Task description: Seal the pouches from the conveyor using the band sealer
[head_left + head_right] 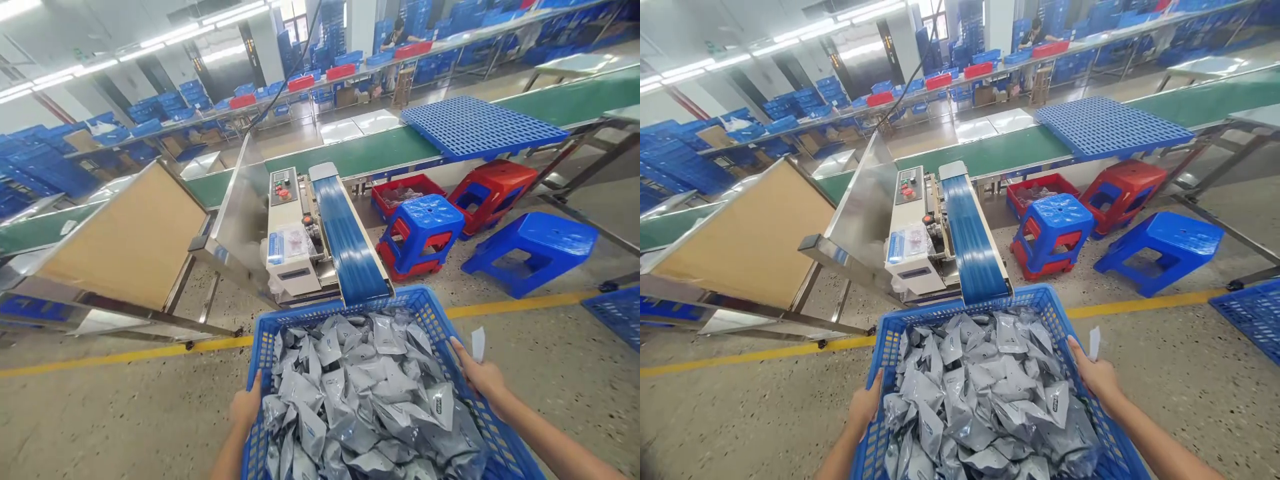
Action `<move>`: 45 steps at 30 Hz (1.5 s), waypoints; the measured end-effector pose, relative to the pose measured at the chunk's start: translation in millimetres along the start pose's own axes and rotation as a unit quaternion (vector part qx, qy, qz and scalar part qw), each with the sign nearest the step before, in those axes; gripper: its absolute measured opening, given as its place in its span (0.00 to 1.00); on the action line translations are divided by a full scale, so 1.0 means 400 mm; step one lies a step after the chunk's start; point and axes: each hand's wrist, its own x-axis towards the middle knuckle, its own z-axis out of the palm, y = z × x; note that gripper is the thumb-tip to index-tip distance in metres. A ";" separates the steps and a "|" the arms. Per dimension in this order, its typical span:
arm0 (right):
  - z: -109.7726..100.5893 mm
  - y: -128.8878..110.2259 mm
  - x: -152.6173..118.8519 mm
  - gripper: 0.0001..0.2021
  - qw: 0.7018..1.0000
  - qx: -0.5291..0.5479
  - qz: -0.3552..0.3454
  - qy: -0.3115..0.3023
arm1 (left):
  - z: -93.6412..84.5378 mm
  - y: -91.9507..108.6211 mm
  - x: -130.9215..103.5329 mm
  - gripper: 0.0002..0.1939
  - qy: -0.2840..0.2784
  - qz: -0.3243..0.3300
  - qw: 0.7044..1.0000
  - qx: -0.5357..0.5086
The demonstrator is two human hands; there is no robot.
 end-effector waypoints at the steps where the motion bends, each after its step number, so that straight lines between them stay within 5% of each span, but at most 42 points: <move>1: 0.000 -0.012 0.011 0.37 1.000 0.012 0.008 -0.017 | -0.001 0.009 0.004 0.46 -0.002 -0.004 1.000 0.002; 7: -0.020 -0.035 0.052 0.38 0.994 0.064 0.049 -0.072 | 0.014 0.074 0.056 0.46 0.018 -0.031 0.999 0.025; 19: -0.032 -0.065 0.056 0.36 0.997 0.024 0.053 -0.049 | 0.005 0.079 0.057 0.49 0.070 -0.015 0.995 0.064; 23: -0.032 -0.084 0.054 0.41 0.997 0.050 0.026 -0.046 | 0.028 0.112 -0.045 0.46 0.179 0.078 0.977 0.090; 27: -0.047 -0.044 0.062 0.43 0.994 0.106 -0.029 -0.021 | 0.138 0.101 -0.253 0.47 0.202 0.260 0.936 0.122; 30: -0.081 0.064 0.039 0.38 0.989 0.126 -0.081 -0.022 | 0.244 0.044 -0.412 0.38 0.074 0.422 0.885 0.181; 33: -0.133 0.246 -0.020 0.28 0.983 0.147 -0.103 -0.049 | 0.308 -0.005 -0.513 0.25 -0.049 0.435 0.859 0.264; 40: -0.259 0.755 -0.239 0.24 0.984 0.169 0.054 -0.014 | 0.321 0.060 -0.576 0.24 -0.044 0.396 0.849 0.348; 43: -0.280 0.901 -0.327 0.28 0.976 0.184 0.119 -0.012 | 0.315 0.067 -0.578 0.33 -0.040 0.403 0.851 0.333; 45: -0.277 0.945 -0.359 0.31 0.969 0.196 0.150 -0.018 | 0.291 0.056 -0.556 0.37 -0.016 0.399 0.865 0.303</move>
